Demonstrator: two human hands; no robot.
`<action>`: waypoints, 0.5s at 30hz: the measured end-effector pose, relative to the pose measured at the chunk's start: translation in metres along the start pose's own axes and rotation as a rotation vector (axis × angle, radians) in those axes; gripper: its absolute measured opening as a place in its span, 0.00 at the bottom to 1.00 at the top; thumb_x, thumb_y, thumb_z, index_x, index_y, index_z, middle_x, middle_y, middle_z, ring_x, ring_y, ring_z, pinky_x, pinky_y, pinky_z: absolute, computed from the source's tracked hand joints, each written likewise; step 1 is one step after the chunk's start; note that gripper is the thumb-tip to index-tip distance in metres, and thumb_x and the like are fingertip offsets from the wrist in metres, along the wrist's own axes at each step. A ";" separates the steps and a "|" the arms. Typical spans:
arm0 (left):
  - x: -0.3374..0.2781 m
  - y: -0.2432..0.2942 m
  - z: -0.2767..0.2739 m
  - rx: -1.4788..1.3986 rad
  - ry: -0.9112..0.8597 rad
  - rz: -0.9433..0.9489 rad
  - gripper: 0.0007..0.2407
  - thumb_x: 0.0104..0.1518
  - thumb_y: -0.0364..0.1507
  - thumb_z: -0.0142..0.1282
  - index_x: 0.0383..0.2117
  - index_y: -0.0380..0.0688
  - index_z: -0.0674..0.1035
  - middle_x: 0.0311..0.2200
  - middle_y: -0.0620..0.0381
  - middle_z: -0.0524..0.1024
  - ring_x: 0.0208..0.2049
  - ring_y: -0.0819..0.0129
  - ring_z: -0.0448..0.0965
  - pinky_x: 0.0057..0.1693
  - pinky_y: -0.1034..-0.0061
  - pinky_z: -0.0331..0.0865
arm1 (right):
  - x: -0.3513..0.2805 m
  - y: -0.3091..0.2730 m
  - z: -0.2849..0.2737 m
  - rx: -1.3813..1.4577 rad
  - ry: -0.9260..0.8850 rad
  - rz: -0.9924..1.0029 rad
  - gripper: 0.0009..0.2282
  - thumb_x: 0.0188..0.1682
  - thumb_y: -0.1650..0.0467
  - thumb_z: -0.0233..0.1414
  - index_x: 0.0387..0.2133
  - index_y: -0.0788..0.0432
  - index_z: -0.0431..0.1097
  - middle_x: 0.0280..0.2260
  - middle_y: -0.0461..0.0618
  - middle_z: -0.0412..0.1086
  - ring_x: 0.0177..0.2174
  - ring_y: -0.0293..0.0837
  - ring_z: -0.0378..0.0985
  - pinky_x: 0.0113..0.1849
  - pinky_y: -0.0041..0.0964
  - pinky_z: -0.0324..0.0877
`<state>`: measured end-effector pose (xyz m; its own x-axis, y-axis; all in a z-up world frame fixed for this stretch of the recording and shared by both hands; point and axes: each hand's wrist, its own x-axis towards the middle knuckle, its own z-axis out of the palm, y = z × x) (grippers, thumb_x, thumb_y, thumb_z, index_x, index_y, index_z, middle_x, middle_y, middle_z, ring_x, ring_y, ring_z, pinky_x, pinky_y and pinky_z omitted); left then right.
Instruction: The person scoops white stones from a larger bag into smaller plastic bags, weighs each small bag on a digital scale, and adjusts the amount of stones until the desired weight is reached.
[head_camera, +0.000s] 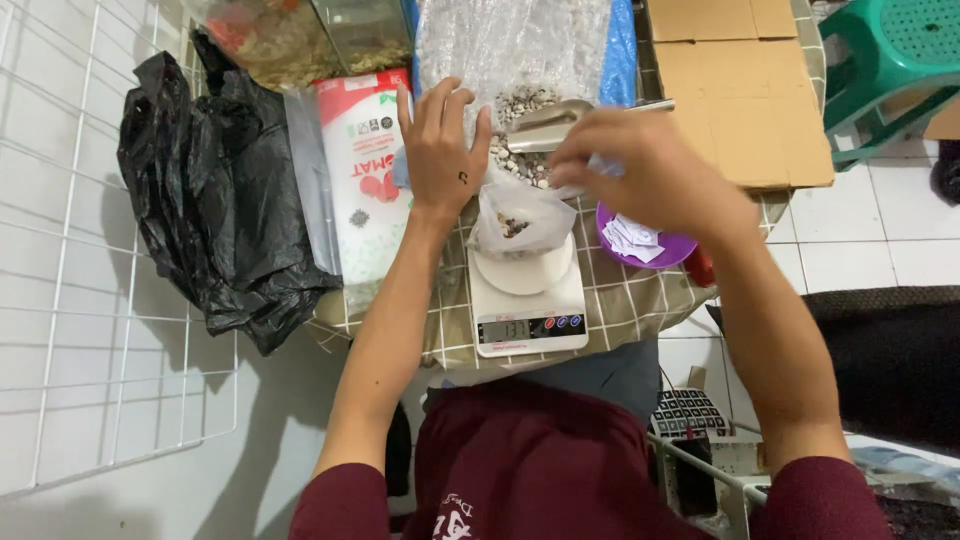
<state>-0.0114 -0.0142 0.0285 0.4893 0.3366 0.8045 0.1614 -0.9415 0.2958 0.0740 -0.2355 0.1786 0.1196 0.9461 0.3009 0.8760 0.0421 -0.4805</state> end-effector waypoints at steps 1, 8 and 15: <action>0.001 0.003 -0.003 -0.032 0.016 0.024 0.07 0.64 0.31 0.56 0.38 0.40 0.80 0.45 0.49 0.78 0.48 0.55 0.78 0.69 0.47 0.51 | 0.000 -0.015 0.003 -0.017 -0.097 0.029 0.06 0.54 0.73 0.55 0.39 0.64 0.77 0.39 0.57 0.77 0.39 0.49 0.79 0.44 0.39 0.77; 0.014 0.018 -0.016 -0.125 0.086 0.155 0.03 0.64 0.26 0.57 0.37 0.41 0.78 0.39 0.53 0.80 0.43 0.60 0.80 0.65 0.54 0.59 | -0.002 -0.029 0.074 -0.439 -0.135 -0.015 0.27 0.44 0.47 0.61 0.31 0.61 0.75 0.31 0.56 0.76 0.35 0.58 0.80 0.39 0.52 0.74; -0.007 -0.005 0.010 -0.132 0.039 0.179 0.02 0.60 0.27 0.60 0.34 0.45 0.80 0.35 0.56 0.79 0.40 0.59 0.81 0.62 0.56 0.62 | 0.014 -0.011 0.105 -0.445 -0.082 -0.058 0.23 0.38 0.50 0.63 0.28 0.57 0.73 0.26 0.52 0.74 0.32 0.52 0.81 0.35 0.47 0.74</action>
<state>-0.0073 -0.0122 0.0163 0.4659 0.1671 0.8689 -0.0398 -0.9771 0.2093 0.0171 -0.1895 0.1017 0.0425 0.9693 0.2424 0.9978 -0.0291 -0.0588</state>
